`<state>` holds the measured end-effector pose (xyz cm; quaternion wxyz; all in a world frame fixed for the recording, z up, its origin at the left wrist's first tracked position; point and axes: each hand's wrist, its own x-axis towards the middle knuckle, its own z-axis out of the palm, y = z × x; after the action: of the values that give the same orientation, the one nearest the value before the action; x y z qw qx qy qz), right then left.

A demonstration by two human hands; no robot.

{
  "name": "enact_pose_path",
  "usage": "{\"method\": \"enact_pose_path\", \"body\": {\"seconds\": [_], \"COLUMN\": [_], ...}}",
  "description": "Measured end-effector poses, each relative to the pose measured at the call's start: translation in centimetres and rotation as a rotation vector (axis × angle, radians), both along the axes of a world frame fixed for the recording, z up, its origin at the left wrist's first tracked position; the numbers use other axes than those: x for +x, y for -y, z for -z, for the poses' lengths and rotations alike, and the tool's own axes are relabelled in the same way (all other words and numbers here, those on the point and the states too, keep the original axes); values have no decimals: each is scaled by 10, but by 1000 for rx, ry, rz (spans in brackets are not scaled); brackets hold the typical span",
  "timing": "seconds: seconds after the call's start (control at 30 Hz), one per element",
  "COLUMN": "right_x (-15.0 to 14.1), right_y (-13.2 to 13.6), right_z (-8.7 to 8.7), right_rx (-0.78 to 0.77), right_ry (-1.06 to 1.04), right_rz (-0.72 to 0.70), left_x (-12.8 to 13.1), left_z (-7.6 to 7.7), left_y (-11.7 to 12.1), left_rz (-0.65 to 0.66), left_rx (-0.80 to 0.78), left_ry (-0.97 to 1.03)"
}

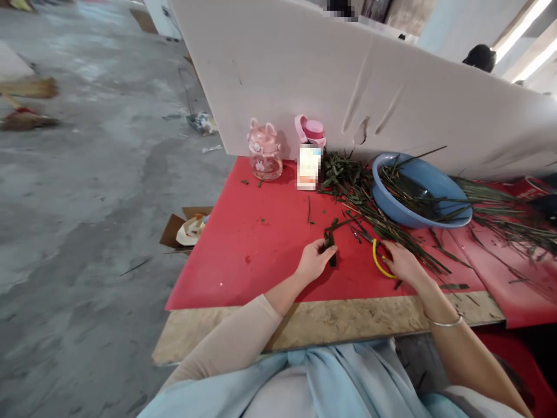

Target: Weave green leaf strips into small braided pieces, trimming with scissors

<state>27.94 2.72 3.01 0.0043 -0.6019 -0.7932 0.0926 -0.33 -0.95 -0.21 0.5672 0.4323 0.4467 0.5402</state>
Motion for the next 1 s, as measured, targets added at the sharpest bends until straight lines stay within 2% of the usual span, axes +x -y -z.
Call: {"method": "enact_pose_path", "body": {"seconds": [0.07, 0.17, 0.27, 0.33, 0.4, 0.53, 0.6, 0.63, 0.7, 0.8, 0.9, 0.93, 1.0], "right_x": [9, 21, 11, -15, -55, -137, -154, -151, -125, -46, 25, 37, 42], "right_y": [5, 17, 13, -3, -26, -70, -83, -87, -90, -81, -59, -51, -34], "right_z": [-6, -21, -36, -42, -45, -47, -47, -46, -45, -48, -60, -63, -66], "right_rx": [5, 97, 156, 131, 83, 19, 2, -7, -30, -58, 70, 108, 144], "right_ry": [-37, -114, -233, -300, -324, -240, -187, -166, -134, -78, -10, -10, -101], "right_rz": [7, 96, 57, -78, -210, -399, -447, -456, -452, -355, -130, -74, -46], "left_x": [0, 0, 0, 0, -1, -1, -1, -2, -2, -3, -4, -5, -5], "left_z": [-2, -5, -7, -9, -12, -15, -15, -15, -13, -11, -9, -8, -7], "left_y": [0, -1, -1, 0, 0, 1, 0, 0, -1, -2, -2, -2, -3], "left_rz": [-12, -51, -78, -75, -69, -80, -92, -94, -91, -75, -56, -53, -60], "left_rx": [-13, -33, -54, -74, -98, -117, -119, -123, -135, -139, -138, -142, -150], "left_ry": [4, 32, 36, 30, 25, 6, 0, -3, -4, -9, -32, -41, -53]}}
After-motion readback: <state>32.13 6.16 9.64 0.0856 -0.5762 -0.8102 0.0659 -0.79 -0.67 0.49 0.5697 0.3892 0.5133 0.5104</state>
